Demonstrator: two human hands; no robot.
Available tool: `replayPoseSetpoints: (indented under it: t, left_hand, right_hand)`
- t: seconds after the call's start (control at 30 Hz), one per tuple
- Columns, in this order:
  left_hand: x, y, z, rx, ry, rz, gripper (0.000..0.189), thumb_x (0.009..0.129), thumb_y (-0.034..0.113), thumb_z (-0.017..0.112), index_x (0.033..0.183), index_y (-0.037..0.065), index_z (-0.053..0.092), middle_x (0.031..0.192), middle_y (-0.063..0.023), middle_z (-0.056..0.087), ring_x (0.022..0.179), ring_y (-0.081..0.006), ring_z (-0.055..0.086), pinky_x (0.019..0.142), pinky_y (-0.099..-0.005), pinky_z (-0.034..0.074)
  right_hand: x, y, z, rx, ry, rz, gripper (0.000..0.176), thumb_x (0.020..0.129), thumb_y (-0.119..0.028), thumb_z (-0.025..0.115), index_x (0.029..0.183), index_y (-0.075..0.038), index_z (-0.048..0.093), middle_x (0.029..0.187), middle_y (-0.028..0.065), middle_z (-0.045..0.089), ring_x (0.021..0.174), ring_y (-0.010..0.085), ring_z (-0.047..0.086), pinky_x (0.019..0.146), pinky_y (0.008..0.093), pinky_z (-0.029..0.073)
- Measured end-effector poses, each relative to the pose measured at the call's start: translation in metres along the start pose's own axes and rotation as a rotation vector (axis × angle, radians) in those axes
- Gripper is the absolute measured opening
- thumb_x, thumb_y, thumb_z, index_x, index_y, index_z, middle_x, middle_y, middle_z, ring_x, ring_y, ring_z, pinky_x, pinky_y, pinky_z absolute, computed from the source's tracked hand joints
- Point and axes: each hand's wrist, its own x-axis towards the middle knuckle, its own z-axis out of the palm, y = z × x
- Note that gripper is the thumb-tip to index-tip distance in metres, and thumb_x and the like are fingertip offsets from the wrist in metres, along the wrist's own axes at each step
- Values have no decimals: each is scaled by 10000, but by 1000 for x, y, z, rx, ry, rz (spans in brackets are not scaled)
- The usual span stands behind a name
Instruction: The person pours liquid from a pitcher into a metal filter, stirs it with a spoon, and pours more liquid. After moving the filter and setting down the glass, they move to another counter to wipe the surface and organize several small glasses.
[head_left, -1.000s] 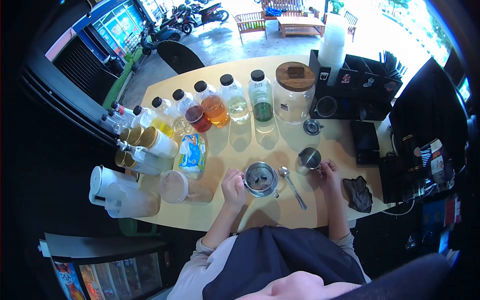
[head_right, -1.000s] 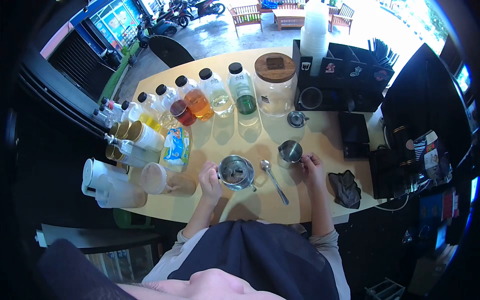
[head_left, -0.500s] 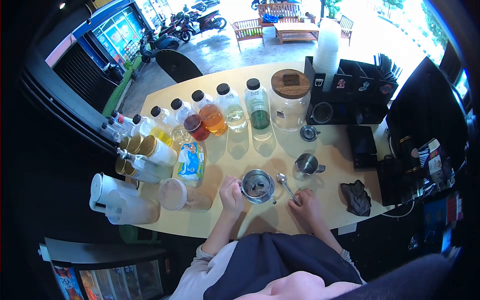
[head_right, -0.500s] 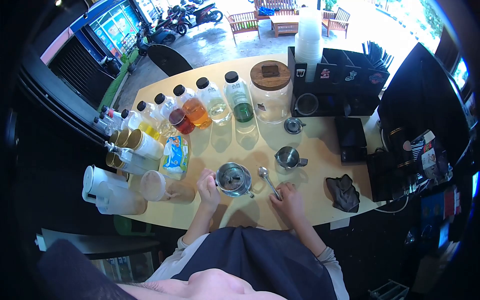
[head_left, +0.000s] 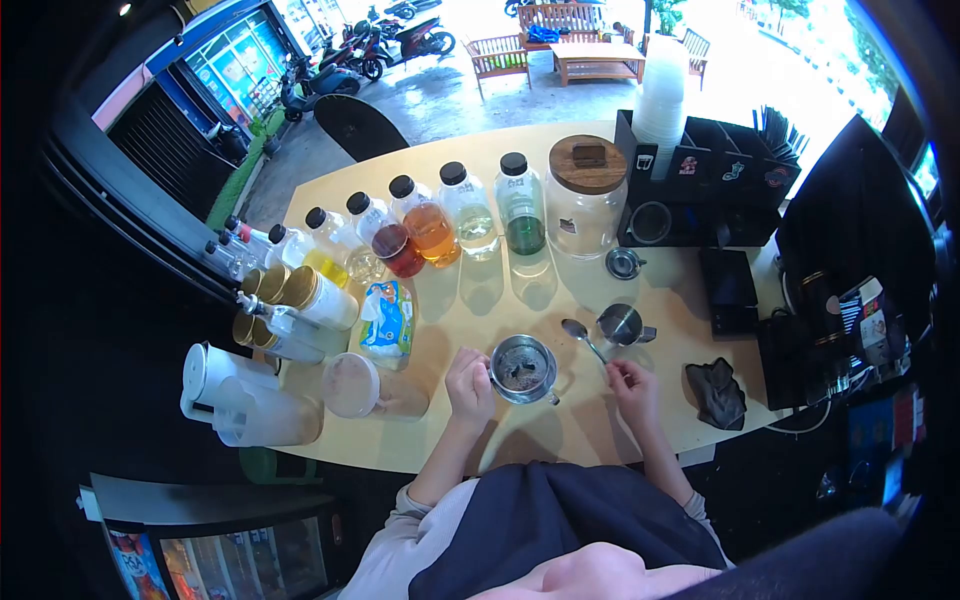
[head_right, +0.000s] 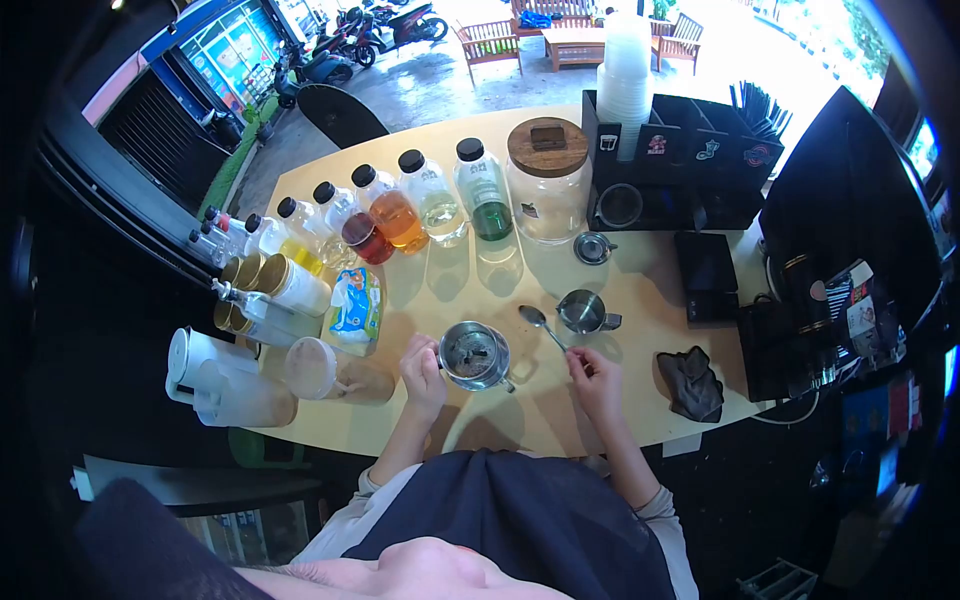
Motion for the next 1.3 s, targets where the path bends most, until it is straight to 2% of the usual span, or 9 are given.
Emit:
replayPoseSetpoints:
  t: [0.17,0.3,0.47,0.6,0.67,0.8,0.97,1.2,1.3]
  left_hand:
    - [0,3,-1,-2,4,-15,329,899,146,388,636,-29,480,632,-157,479,613,-309,478,576,-402,378]
    - [0,4,-1,-5,-1,-21,333,903,149,389,637,-27,482,633,-153,483,613,-306,479,575,-400,379]
    - [0,2,-2,-7,-11,-24,338,906,153,387,632,-26,473,632,-151,481,612,-307,477,573,-398,379]
    - [1,2,0,-9,-6,-20,338,905,153,383,629,-23,468,630,-151,478,611,-307,475,574,-397,379]
    - [-1,2,0,-7,-5,-32,335,904,152,383,630,-22,468,630,-151,478,611,-307,474,575,-397,379]
    - [0,3,-2,-7,-13,-40,322,892,146,387,632,-22,472,636,-153,481,617,-305,477,577,-399,381]
    - [-1,1,-2,-1,-25,-51,317,884,147,389,632,-25,479,641,-154,487,624,-305,481,578,-399,384]
    - [-1,1,-1,-5,-18,-45,340,898,164,391,636,-28,492,641,-154,497,629,-303,490,581,-395,390]
    - [-1,1,-1,-1,-15,-45,346,902,169,389,637,-27,494,641,-153,499,630,-304,491,581,-396,390]
  right_hand:
    - [15,-63,-33,326,-61,-77,165,818,-9,636,972,6,693,667,-9,568,580,24,489,511,199,377]
    - [18,-129,-57,136,-242,-282,163,783,11,638,926,-6,715,676,1,554,569,18,470,508,184,357]
    - [24,-165,-55,-137,-347,-519,193,761,-22,675,933,-81,738,748,52,585,587,133,562,530,261,442]
    - [27,-174,-48,-215,-410,-589,182,764,-30,682,934,-76,726,788,64,594,637,168,604,574,300,486]
    - [29,-178,-42,-187,-376,-644,165,779,-6,689,929,-68,715,775,36,601,591,111,570,527,260,460]
    - [35,-175,-32,-97,-426,-563,175,778,-18,681,950,-50,687,788,71,611,636,165,624,588,291,504]
    - [35,-171,-19,42,-210,-728,162,788,-28,699,948,-21,675,831,94,631,663,190,632,595,293,512]
    - [26,-161,-11,-11,-423,-1047,221,743,-22,687,956,-40,633,936,83,606,830,244,614,713,336,519]
    - [26,-155,-13,-109,-355,-1096,235,735,-28,675,966,-42,632,949,78,590,827,237,614,719,338,524]
